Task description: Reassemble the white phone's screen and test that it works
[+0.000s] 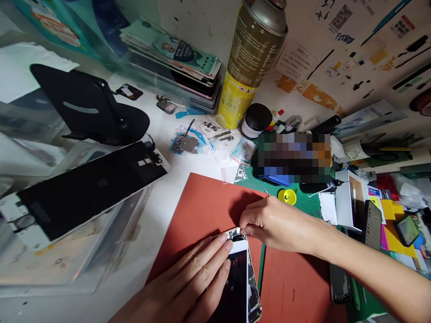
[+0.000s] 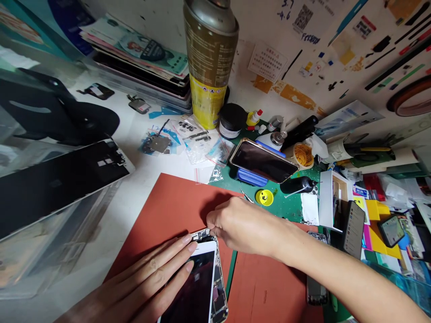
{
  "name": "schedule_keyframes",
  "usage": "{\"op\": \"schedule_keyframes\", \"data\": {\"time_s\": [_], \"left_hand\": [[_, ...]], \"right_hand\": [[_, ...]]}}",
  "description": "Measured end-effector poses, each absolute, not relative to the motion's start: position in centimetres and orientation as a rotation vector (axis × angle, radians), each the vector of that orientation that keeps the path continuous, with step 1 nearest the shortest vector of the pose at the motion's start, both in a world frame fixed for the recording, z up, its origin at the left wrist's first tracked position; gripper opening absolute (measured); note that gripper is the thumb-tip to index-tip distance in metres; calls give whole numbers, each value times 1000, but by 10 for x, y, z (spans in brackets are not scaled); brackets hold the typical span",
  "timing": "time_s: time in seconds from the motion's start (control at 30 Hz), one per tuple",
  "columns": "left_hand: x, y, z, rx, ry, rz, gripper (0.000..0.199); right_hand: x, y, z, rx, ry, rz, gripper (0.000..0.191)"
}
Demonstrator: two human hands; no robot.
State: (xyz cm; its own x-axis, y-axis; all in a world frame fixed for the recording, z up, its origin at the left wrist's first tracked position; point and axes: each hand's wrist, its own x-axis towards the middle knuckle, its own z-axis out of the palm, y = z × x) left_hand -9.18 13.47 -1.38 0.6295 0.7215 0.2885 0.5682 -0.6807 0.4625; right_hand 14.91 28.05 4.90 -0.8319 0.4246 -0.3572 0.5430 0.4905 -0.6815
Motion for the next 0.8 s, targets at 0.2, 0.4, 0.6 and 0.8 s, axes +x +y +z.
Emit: {"op": "schedule_keyframes", "data": {"time_s": [0.2, 0.4, 0.6, 0.8], "left_hand": [[-92, 131, -11, 2619, 1077, 612, 55], [-93, 132, -9, 2789, 1068, 681, 50], [-88, 135, -10, 2774, 1127, 672, 50], [-85, 139, -2, 2835, 1123, 695, 46]], "right_hand": [[145, 282, 49, 828, 2601, -1155, 20], [155, 275, 53, 1013, 2610, -1365, 21], [180, 227, 58, 1731, 2388, -1489, 27], [194, 139, 50, 2020, 1855, -1939, 42]]}}
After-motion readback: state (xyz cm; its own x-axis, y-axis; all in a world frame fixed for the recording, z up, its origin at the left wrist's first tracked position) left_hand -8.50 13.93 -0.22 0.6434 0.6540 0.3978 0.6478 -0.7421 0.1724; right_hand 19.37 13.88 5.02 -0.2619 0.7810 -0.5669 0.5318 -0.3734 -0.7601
